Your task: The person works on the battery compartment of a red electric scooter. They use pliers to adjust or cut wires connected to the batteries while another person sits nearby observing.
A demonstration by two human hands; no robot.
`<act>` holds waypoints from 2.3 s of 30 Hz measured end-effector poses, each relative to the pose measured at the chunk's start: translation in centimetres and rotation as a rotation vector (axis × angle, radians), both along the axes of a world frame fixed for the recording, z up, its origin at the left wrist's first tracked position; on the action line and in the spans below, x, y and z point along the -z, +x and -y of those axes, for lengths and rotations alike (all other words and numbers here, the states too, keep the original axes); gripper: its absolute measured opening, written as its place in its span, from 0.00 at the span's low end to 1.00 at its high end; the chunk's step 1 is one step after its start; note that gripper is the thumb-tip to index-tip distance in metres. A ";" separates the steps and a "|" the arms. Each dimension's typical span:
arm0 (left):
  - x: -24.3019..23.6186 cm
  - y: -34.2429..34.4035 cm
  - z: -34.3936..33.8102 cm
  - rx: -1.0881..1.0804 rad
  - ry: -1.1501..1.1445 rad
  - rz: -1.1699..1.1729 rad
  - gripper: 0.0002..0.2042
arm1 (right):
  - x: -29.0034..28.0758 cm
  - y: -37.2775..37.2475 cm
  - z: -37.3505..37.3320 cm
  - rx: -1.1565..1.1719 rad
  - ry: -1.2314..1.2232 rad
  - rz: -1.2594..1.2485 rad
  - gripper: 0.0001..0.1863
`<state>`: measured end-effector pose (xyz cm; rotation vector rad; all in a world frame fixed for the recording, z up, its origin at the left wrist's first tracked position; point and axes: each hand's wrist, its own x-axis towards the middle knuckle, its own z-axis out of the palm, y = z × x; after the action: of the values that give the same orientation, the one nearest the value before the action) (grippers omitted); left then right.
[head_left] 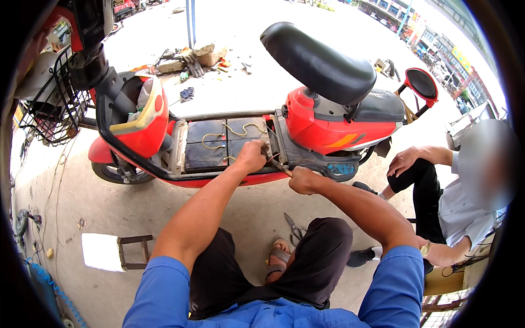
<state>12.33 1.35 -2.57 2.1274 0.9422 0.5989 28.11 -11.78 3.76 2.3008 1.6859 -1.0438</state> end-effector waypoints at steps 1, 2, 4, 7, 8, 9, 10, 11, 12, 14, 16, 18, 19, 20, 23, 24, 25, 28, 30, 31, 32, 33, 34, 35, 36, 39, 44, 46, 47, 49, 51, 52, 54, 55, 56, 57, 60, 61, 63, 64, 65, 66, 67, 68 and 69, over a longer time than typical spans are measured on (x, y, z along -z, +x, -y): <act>-0.1 0.1 0.1 0.003 -0.002 0.000 0.12 | 0.5 0.4 0.0 -0.013 0.007 0.006 0.19; -0.1 -0.1 0.1 -0.005 -0.006 0.003 0.12 | 0.2 0.1 0.0 -0.027 0.000 0.006 0.20; -0.1 -0.4 0.0 -0.019 -0.013 0.008 0.13 | -0.5 -0.5 -0.2 -0.055 -0.014 0.007 0.20; 0.1 -0.7 -0.1 -0.031 0.133 -0.017 0.15 | -0.3 -0.5 -0.1 -0.013 0.010 -0.006 0.19; -0.4 -0.7 0.2 -0.045 0.169 -0.093 0.16 | -0.5 -0.7 -0.1 0.036 -0.008 -0.031 0.18; -1.5 -0.9 0.9 -0.057 0.205 -0.168 0.17 | -0.9 -0.8 -0.2 0.086 -0.027 -0.055 0.17; -2.5 -1.0 1.4 -0.070 0.241 -0.243 0.18 | -1.2 -0.8 -0.3 0.137 -0.046 -0.080 0.16; -3.3 -1.1 1.6 -0.047 0.210 -0.313 0.18 | -1.0 -0.6 -0.2 0.164 -0.068 -0.089 0.15; -4.0 -1.1 1.6 -0.024 0.180 -0.383 0.19 | -0.7 -0.4 -0.2 0.191 -0.091 -0.099 0.13; -3.8 -1.2 1.3 0.000 0.172 -0.469 0.18 | 0.1 0.1 -0.4 0.225 -0.122 -0.124 0.12; -2.8 -1.9 0.7 0.004 0.216 -0.499 0.16 | 0.9 0.5 -0.6 0.239 -0.138 -0.155 0.11; -3.0 -2.5 0.9 0.050 0.242 -0.465 0.19 | 0.1 0.2 -0.6 0.280 -0.164 -0.229 0.11; -3.1 -2.7 1.0 0.073 0.255 -0.447 0.21 | -0.1 0.2 -0.6 0.300 -0.177 -0.266 0.11; -2.9 -2.8 1.0 0.073 0.240 -0.439 0.22 | -0.1 0.1 -0.6 0.309 -0.185 -0.257 0.12; -2.4 -2.8 0.9 0.080 0.221 -0.419 0.23 | -0.3 -0.2 -0.5 0.302 -0.180 -0.196 0.13; -2.2 -2.9 0.8 0.085 0.232 -0.414 0.22 | -0.8 -0.7 -0.4 0.278 -0.157 -0.154 0.13; -2.0 -2.9 0.8 0.091 0.243 -0.410 0.21 | -1.1 -1.0 -0.3 0.254 -0.135 -0.112 0.13; -0.9 -2.7 0.5 0.136 0.331 -0.386 0.19 | -1.0 -1.0 -0.1 0.172 -0.092 -0.034 0.15; 0.2 -2.8 0.3 0.145 0.410 -0.387 0.18 | -0.6 -1.1 -0.3 0.113 -0.082 -0.014 0.17; 0.7 -2.9 0.2 0.150 0.449 -0.388 0.18 | -0.5 -1.2 -0.4 0.084 -0.077 -0.005 0.18; 1.0 -2.8 0.1 0.141 0.478 -0.418 0.18 | -1.0 -1.6 -0.4 0.079 -0.079 0.010 0.19; 1.4 -2.6 0.2 0.132 0.506 -0.449 0.18 | -0.7 -1.5 -0.5 0.038 -0.052 0.023 0.19; 1.7 -2.6 0.1 0.122 0.535 -0.480 0.18 | 0.1 -1.1 -0.5 -0.003 -0.024 0.037 0.19; 1.4 -2.3 0.3 0.129 0.516 -0.490 0.18 | 0.5 -0.9 -0.3 -0.038 -0.001 0.051 0.19; 1.1 -2.0 0.5 0.137 0.497 -0.500 0.18 | 0.9 -0.6 -0.1 -0.064 0.017 0.080 0.20; 0.7 -2.2 0.6 0.129 0.469 -0.500 0.17 | 0.4 -1.4 0.3 -0.109 0.118 0.192 0.21; 1.4 -2.7 0.3 0.107 0.498 -0.419 0.14 | 1.5 -1.8 1.2 -0.060 0.183 0.279 0.18; 1.5 -2.7 0.0 0.127 0.473 -0.413 0.13 | 2.1 -1.9 1.7 -0.038 0.213 0.283 0.18; 1.3 -2.7 -0.1 0.135 0.454 -0.420 0.13 | 2.0 -1.9 1.8 -0.025 0.233 0.289 0.18; 0.9 -2.5 0.0 0.152 0.416 -0.435 0.13 | 3.4 -0.4 1.8 -0.239 0.244 0.246 0.16; 0.9 -2.8 0.1 0.119 0.416 -0.450 0.15 | 3.0 -1.0 1.2 -0.154 0.150 0.071 0.14; 0.9 -2.9 0.2 0.102 0.415 -0.457 0.16 | 2.8 -1.4 1.1 0.044 0.044 -0.078 0.14; 0.8 -3.1 0.7 0.086 0.422 -0.470 0.17 | 1.9 -2.3 1.7 0.389 -0.101 -0.475 0.11; 0.8 -3.2 0.7 0.078 0.426 -0.476 0.18 | 2.0 -2.2 2.2 0.429 -0.103 -0.569 0.10; 0.6 -3.3 0.8 0.079 0.410 -0.479 0.19 | 2.2 -1.9 2.8 0.474 -0.107 -0.665 0.09; 0.5 -3.3 0.9 0.079 0.395 -0.482 0.19 | 2.2 -1.5 3.3 0.518 -0.110 -0.761 0.09; -0.5 -3.1 1.3 0.089 0.345 -0.462 0.21 | 1.8 -0.5 3.9 0.497 -0.128 -0.778 0.08; -0.9 -3.1 1.6 0.096 0.326 -0.438 0.21 | 1.6 -0.3 4.2 0.497 -0.132 -0.787 0.08; -1.4 -3.1 1.7 0.136 0.301 -0.312 0.19 | 1.2 -0.2 4.6 0.477 -0.150 -0.823 0.08; -1.5 -2.9 1.8 0.174 0.293 -0.207 0.18 | 1.1 -0.1 4.7 0.466 -0.159 -0.841 0.08; -1.5 -2.7 2.0 0.212 0.282 -0.103 0.16 | 1.2 0.2 4.8 0.465 -0.156 -0.855 0.08; -1.6 -2.4 2.1 0.248 0.243 -0.077 0.14 | 1.3 0.4 4.9 0.464 -0.153 -0.868 0.08; -1.7 -1.9 2.3 0.283 0.203 -0.052 0.12 | 1.4 0.7 5.0 0.462 -0.151 -0.881 0.09; -1.8 -1.4 2.4 0.317 0.164 -0.026 0.11 | 1.7 0.9 5.1 0.463 -0.164 -0.894 0.09; -1.8 -1.1 2.7 0.300 0.132 -0.026 0.10 | 1.9 1.2 5.2 0.464 -0.177 -0.907 0.10</act>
<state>11.26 -1.37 -0.74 2.3409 0.5928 0.4931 29.27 -17.01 1.81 2.2814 1.1188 -2.4913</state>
